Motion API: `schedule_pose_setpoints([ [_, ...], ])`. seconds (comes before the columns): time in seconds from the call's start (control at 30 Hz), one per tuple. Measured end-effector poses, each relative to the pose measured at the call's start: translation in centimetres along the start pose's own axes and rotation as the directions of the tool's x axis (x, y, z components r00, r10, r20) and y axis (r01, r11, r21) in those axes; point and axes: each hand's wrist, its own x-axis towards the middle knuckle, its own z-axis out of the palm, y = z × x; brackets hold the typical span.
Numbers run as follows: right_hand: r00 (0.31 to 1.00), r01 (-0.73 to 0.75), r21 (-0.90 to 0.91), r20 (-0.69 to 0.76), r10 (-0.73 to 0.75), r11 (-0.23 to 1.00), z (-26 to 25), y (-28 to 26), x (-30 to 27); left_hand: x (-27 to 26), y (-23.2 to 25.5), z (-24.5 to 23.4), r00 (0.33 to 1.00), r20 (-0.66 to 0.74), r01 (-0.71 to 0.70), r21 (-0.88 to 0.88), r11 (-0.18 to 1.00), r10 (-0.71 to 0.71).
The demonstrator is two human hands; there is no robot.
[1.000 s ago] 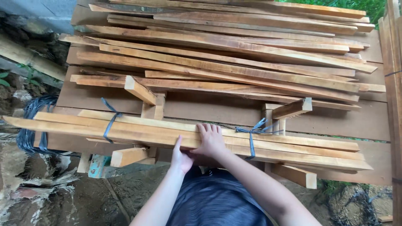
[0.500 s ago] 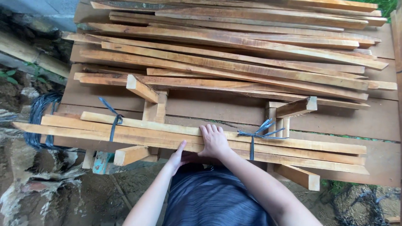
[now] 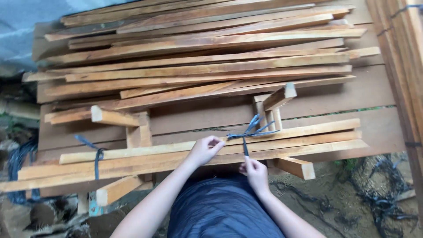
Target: Organizing thin wood strips and bundling them together using plastic ties on a wooden stand.
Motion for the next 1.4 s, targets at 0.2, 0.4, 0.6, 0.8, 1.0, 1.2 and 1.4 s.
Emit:
schedule_pose_setpoints([
  [0.2,0.871,-0.465,0.464,0.085,0.484,0.754,-1.3,-11.3,-2.0,8.8,0.5,6.1,0.961,0.259,-0.086,0.622,0.779,-0.101],
  [0.4,0.862,-0.353,0.656,-0.049,0.504,0.667,0.6,-12.5,1.0,7.3,7.3,4.1,0.883,0.289,0.167,0.544,0.822,-0.371],
  [0.6,0.859,-0.288,0.779,-0.047,0.509,0.557,0.8,-5.8,4.2,10.8,5.2,4.5,0.748,0.483,0.148,0.546,0.824,-0.455],
  [0.8,0.812,-0.249,0.756,-0.177,0.556,0.605,1.4,-5.4,4.6,10.1,6.5,4.2,0.717,0.477,0.187,0.571,0.799,-0.508],
  [1.0,0.761,-0.269,0.688,-0.277,0.586,0.674,2.3,-7.8,4.0,7.0,9.4,3.5,0.883,0.286,0.134,0.606,0.784,-0.371],
  [1.2,0.842,-0.35,0.566,-0.158,0.515,0.746,0.7,-5.9,4.3,7.6,6.1,4.6,0.947,0.175,0.128,0.56,0.819,-0.268],
  [1.4,0.907,-0.368,-0.094,0.185,0.379,0.925,-4.3,-0.2,2.7,3.1,-3.4,4.5,0.813,-0.088,-0.465,0.497,0.733,0.576],
])
